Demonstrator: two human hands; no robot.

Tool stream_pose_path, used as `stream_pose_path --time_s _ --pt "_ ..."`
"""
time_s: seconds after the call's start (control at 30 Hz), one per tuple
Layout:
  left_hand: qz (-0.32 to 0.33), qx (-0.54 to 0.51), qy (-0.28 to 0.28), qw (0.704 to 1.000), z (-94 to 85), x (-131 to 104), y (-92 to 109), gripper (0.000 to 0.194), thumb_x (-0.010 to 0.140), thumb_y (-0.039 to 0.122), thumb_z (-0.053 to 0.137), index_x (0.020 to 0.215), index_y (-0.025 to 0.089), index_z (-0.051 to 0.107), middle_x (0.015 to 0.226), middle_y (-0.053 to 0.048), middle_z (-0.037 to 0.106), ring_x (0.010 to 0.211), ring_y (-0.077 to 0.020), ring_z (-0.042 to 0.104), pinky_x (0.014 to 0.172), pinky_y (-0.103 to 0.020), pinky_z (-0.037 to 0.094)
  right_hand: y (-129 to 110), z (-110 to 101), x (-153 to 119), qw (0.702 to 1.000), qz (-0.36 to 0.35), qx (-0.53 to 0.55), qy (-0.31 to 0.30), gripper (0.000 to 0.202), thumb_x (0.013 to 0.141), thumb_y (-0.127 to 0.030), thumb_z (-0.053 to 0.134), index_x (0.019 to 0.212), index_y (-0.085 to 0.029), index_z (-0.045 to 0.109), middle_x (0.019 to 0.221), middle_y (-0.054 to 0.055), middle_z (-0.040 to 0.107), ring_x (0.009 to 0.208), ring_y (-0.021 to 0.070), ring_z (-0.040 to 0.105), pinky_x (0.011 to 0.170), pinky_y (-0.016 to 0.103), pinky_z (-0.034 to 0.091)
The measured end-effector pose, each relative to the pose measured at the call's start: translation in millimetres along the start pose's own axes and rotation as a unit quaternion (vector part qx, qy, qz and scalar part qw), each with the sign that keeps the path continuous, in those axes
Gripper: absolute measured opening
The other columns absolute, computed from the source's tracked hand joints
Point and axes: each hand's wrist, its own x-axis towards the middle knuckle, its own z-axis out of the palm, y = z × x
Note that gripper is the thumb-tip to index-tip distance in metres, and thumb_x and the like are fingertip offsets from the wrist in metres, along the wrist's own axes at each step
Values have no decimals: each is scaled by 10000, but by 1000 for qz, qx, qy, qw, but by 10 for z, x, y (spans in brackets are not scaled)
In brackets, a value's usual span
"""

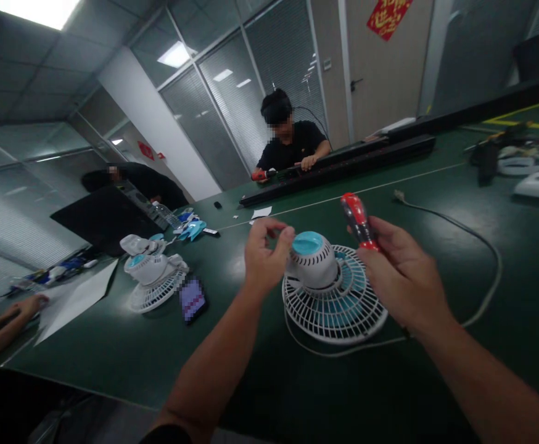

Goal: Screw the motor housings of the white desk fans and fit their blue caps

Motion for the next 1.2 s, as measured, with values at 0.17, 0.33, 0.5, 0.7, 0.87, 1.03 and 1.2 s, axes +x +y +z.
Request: stream_pose_path --time_s 0.17,0.33,0.5,0.7,0.87,1.03,1.2 --pt "-154 -219 -127 955 -40 -549 275 566 870 737 622 774 180 648 673 -5 562 614 -120 483 608 -270 438 -238 199 -387 963 -248 -61 -84 472 925 -381 601 1382 -282 665 1393 100 669 1010 239 754 805 399 667" --pt "-308 -368 -16 877 68 -646 272 583 673 691 838 892 168 703 711 4 635 604 -98 550 576 -219 439 -286 385 -502 919 -360 -92 -128 480 950 -261 522 1418 -253 630 1474 96 622 1343 254 638 1091 459 600" --pt "-304 -366 83 876 84 -479 -14 580 721 725 713 626 172 566 533 12 566 392 -72 458 409 -215 331 -145 277 -304 967 -231 -97 -53 322 940 -445 568 1094 -222 742 1238 121 731 1088 280 733 1006 520 615" --pt "-331 -339 117 873 155 -486 -559 550 685 690 729 620 181 529 473 56 482 374 -54 403 389 -197 266 193 445 -33 986 -65 -139 -70 1324 582 -660 819 1629 -79 254 1590 269 445 1401 461 534 1134 654 485" --pt "-363 -348 89 860 271 -588 -737 545 643 662 786 719 151 616 531 53 529 411 -59 447 422 -202 327 192 605 14 972 1 -225 -66 1352 569 -649 841 1647 -121 220 1519 254 531 1382 479 548 1141 677 443" --pt "-355 -356 64 862 241 -608 -721 583 668 728 746 664 174 565 503 53 491 403 -68 431 419 -216 316 59 507 49 965 12 -248 -77 1070 639 -598 809 1532 -182 392 1427 206 615 1274 419 635 1067 559 532" --pt "-345 -351 33 870 247 -632 -723 537 788 664 712 631 181 538 492 41 480 429 -70 428 448 -215 326 125 180 220 953 49 -298 -17 1165 603 -657 805 1526 -107 356 1396 312 584 1217 489 641 934 604 559"
